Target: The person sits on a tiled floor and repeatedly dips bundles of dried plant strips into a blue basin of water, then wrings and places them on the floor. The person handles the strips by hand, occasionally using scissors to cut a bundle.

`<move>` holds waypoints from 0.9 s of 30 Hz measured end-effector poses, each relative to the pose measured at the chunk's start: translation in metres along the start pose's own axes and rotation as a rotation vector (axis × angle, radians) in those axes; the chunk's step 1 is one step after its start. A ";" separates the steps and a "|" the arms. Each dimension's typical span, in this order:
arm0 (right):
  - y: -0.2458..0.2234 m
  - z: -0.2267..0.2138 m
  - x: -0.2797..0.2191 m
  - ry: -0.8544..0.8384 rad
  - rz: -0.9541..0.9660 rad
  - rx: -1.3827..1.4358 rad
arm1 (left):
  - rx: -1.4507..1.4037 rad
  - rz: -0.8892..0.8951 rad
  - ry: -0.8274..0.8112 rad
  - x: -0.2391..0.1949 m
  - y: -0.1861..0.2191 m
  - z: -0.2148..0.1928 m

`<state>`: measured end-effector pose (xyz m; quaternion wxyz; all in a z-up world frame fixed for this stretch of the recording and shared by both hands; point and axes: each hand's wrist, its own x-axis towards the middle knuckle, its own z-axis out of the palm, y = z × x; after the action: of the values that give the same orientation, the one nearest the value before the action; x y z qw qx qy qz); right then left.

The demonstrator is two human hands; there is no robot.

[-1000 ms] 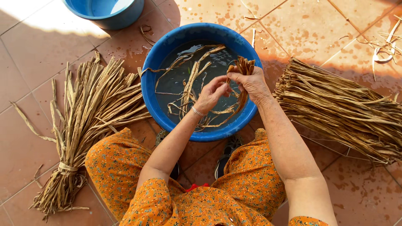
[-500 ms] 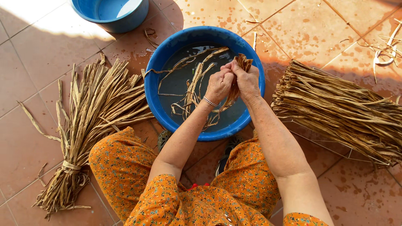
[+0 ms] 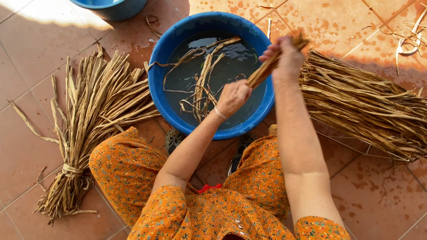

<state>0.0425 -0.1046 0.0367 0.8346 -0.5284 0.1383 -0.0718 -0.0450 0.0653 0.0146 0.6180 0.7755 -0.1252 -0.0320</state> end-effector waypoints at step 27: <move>-0.025 -0.273 0.134 0.398 -0.242 0.296 | 0.231 0.024 -0.180 -0.091 -0.156 -0.050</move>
<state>0.0863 -0.3865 -0.0719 0.8445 -0.3887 0.2235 -0.2929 -0.0984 0.1658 -0.1335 0.5114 0.8338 -0.1922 -0.0794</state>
